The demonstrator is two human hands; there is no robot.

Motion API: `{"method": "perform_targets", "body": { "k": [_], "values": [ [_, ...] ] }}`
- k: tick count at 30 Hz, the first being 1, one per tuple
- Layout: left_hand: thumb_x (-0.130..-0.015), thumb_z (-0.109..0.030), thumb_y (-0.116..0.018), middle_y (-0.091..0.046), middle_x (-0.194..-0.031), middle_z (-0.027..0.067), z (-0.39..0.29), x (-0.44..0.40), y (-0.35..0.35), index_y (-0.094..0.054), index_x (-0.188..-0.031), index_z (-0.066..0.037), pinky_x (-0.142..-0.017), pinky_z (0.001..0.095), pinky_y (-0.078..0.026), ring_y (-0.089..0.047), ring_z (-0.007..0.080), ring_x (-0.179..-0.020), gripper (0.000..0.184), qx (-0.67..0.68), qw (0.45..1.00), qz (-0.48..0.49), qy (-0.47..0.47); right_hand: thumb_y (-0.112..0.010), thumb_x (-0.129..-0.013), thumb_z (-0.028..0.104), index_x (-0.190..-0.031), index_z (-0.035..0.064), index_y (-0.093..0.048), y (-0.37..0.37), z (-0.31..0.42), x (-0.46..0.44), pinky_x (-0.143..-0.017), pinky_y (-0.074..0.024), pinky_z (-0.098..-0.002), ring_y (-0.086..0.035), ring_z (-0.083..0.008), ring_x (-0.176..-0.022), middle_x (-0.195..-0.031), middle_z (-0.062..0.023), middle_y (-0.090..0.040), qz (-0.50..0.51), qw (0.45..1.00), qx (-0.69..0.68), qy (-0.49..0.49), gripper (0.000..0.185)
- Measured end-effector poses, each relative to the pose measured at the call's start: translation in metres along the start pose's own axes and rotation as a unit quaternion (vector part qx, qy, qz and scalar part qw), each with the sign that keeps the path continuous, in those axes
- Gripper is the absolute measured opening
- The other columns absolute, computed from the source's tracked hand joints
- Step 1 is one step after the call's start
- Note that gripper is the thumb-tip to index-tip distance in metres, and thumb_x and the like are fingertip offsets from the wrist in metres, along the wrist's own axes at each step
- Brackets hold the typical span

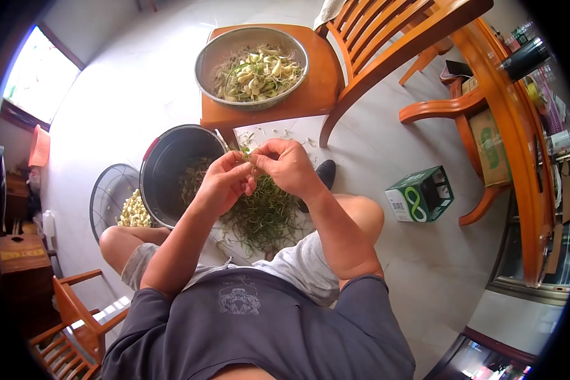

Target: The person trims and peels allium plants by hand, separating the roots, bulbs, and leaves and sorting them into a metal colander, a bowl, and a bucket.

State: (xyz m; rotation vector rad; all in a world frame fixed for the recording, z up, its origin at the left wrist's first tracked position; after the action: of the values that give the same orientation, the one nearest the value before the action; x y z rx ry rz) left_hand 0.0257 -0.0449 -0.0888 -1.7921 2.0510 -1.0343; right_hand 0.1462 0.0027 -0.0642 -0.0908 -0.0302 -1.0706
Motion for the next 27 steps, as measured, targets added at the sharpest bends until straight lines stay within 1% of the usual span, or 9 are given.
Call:
{"method": "perform_targets", "body": {
  "k": [4,5,6,7,9,11,15,21,27],
  "values": [
    [-0.087,-0.012,-0.065,-0.064,-0.081,0.009,0.016,-0.004,0.018,-0.057,-0.104,0.004,-0.056,0.0257,-0.052,-0.063,0.0149,-0.065,0.025,-0.188,0.98,-0.047,0.042,-0.064,-0.084,0.01,-0.093,-0.004,-0.066,0.012,-0.008,-0.002,-0.067,-0.0493,-0.0247,-0.059,-0.0074,-0.07,-0.077,-0.0051,-0.068,-0.039,0.985,0.169,0.014,0.016],
    [-0.086,-0.013,-0.065,-0.064,-0.082,0.0089,0.019,-0.003,0.022,-0.057,-0.107,0.006,-0.058,0.0263,-0.053,-0.063,0.0151,-0.066,0.029,-0.277,0.956,-0.07,0.069,-0.065,-0.081,0.015,-0.1,-0.0023,-0.065,0.013,-0.016,-0.003,-0.073,-0.0511,-0.0305,-0.065,-0.0169,-0.076,-0.083,-0.0131,-0.069,-0.009,0.974,0.227,-0.017,0.025],
    [-0.082,-0.018,-0.066,-0.067,-0.088,0.0135,0.031,-0.005,0.036,-0.055,-0.115,0.009,-0.068,0.0333,-0.054,-0.067,0.0223,-0.074,0.043,-0.422,0.9,-0.049,0.098,-0.066,-0.08,0.017,-0.104,-0.0015,-0.065,0.013,-0.021,-0.001,-0.077,-0.0508,-0.0336,-0.065,-0.0234,-0.083,-0.088,-0.0165,-0.068,0.01,0.956,0.294,-0.017,0.03],
    [-0.08,-0.021,-0.066,-0.067,-0.097,0.0207,0.027,0.0,0.04,-0.053,-0.121,0.006,-0.079,0.0397,-0.052,-0.066,0.032,-0.087,0.051,-0.658,0.746,-0.036,-0.094,-0.067,-0.079,0.02,-0.108,-0.0007,-0.064,0.011,-0.028,0.001,-0.081,-0.0505,-0.0367,-0.066,-0.0299,-0.089,-0.093,-0.02,-0.067,0.027,0.933,0.357,-0.018,0.036],
    [-0.079,-0.023,-0.066,-0.064,-0.104,0.0236,0.039,0.004,0.048,-0.055,-0.122,0.001,-0.087,0.0418,-0.048,-0.061,0.0374,-0.099,0.05,-0.718,0.693,0.055,0.04,-0.068,-0.077,0.023,-0.114,0.0003,-0.062,0.015,-0.026,-0.001,-0.086,-0.0486,-0.0396,-0.062,-0.0361,-0.099,-0.104,-0.0213,-0.065,0.028,0.904,0.426,-0.001,0.044],
    [-0.08,-0.023,-0.065,-0.064,-0.104,0.0232,0.031,0.015,0.053,-0.059,-0.118,0.0,-0.086,0.0423,-0.048,-0.061,0.038,-0.098,0.045,-0.707,0.697,0.087,0.077,-0.069,-0.077,0.022,-0.113,0.0,-0.063,0.017,-0.008,-0.002,-0.084,-0.0496,-0.0372,-0.064,-0.0324,-0.094,-0.104,-0.0194,-0.066,-0.006,0.925,0.378,0.024,0.042],
    [-0.08,-0.025,-0.064,-0.065,-0.102,0.0207,0.006,0.032,0.066,-0.064,-0.11,-0.001,-0.085,0.042,-0.049,-0.062,0.0368,-0.096,0.038,-0.708,0.69,0.144,0.047,-0.067,-0.084,0.006,-0.104,0.0,-0.067,0.028,0.042,-0.022,-0.07,-0.049,-0.0236,-0.06,-0.0096,-0.078,-0.09,-0.0052,-0.066,-0.067,0.969,0.236,0.038,0.021],
    [-0.081,-0.024,-0.063,-0.066,-0.095,0.0187,-0.01,0.036,0.117,-0.064,-0.109,-0.001,-0.081,0.0413,-0.049,-0.063,0.0355,-0.091,0.035,-0.698,0.694,0.146,0.101,-0.066,-0.082,0.008,-0.103,-0.0011,-0.067,0.038,0.093,-0.099,-0.064,-0.0468,-0.0249,-0.057,-0.0098,-0.07,-0.081,-0.0052,-0.064,-0.11,0.915,0.368,0.122,0.022],
    [-0.081,-0.016,-0.064,-0.065,-0.091,0.019,-0.042,0.02,0.097,-0.064,-0.101,-0.001,-0.076,0.0415,-0.05,-0.063,0.0358,-0.086,0.025,-0.633,0.76,0.136,-0.065,-0.069,-0.077,0.015,-0.104,0.001,-0.066,0.037,0.072,-0.184,-0.072,-0.052,-0.037,-0.066,-0.0279,-0.078,-0.085,-0.0155,-0.068,-0.086,0.859,0.504,0.031,0.031]
  ]
}}
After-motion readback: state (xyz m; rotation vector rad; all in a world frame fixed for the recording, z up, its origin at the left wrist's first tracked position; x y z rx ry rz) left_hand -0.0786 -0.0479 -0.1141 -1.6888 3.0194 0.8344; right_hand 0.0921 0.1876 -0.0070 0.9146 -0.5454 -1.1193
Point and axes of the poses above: each hand's wrist, its own x-axis away from the middle knuckle, its own y-axis out of the back of the hand, z = x × y, the point moved 7 cm from there along -x, towards the middle knuckle
